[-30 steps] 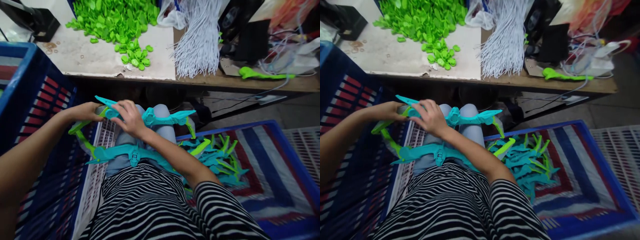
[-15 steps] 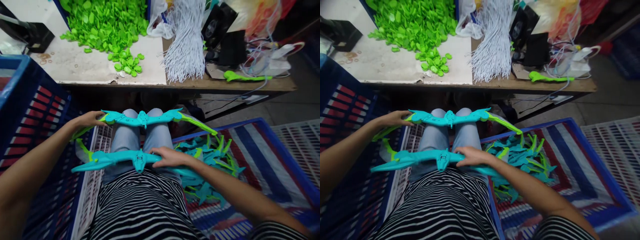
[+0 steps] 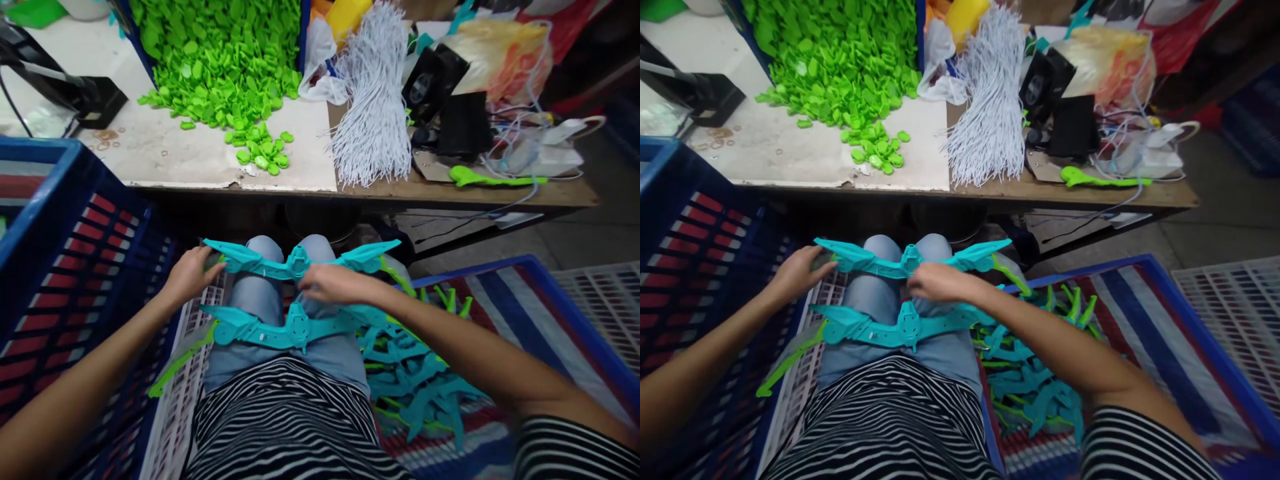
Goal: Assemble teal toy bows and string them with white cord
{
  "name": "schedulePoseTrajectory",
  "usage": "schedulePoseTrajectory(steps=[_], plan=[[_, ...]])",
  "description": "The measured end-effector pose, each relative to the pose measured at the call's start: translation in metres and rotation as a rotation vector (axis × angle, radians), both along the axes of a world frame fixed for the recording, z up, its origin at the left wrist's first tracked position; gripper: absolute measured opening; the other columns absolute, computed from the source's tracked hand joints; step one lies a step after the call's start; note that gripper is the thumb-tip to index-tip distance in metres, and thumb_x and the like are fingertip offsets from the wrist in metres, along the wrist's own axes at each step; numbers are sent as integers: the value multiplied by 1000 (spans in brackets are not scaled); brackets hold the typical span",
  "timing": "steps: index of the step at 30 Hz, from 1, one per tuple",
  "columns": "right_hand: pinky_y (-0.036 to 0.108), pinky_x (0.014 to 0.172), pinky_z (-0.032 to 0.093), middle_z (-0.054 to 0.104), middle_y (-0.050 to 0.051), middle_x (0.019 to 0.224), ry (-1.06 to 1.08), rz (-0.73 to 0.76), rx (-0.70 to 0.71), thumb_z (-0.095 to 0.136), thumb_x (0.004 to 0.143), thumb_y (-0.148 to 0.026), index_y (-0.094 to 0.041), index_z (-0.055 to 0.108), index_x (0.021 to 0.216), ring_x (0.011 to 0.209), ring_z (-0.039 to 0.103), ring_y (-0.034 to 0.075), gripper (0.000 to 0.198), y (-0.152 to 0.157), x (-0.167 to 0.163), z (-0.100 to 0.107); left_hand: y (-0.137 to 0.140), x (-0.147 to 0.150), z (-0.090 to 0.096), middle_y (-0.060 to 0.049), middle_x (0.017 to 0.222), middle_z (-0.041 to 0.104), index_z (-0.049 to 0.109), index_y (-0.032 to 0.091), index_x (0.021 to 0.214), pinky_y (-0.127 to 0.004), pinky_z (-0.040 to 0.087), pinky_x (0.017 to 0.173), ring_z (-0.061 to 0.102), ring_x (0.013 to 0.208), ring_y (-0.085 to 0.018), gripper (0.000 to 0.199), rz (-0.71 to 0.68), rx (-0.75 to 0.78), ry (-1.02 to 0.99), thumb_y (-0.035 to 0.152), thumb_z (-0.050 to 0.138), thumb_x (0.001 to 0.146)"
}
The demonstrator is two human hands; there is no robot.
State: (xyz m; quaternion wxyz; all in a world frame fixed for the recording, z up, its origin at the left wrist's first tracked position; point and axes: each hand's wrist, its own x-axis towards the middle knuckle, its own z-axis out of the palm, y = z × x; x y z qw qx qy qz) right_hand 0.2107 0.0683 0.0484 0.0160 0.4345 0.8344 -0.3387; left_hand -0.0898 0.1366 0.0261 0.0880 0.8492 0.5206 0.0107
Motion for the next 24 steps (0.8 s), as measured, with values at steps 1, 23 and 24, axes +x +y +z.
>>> schedulePoseTrajectory(steps=[1, 23, 24], plan=[[30, 76, 43, 68, 7, 90, 28, -96, 121, 51, 86, -19, -16, 67, 91, 85, 59, 19, 17, 20, -1, 6, 5, -1, -7, -16, 102, 62, 57, 10, 115, -36, 47, 83, 59, 95, -29, 50, 14, -74, -38, 47, 45, 84], [49, 94, 40, 58, 18, 100, -64, -514, 601, 43, 94, -43, -5, 59, 88, 107, 52, 30, 42, 248, 10, -17, 1, 6, 33, -8, 98, 63, 68, 16, 92, -29, 49, 75, 60, 84, -18, 31, 252, 108, -546, 40, 53, 82], [49, 95, 40, 57, 18, 102, -84, -515, 592, 46, 92, -45, -5, 60, 88, 106, 53, 29, 43, 246, 9, -13, -1, 10, 40, -7, 96, 64, 69, 16, 91, -27, 49, 74, 60, 84, -18, 29, 248, 90, -584, 39, 54, 82]])
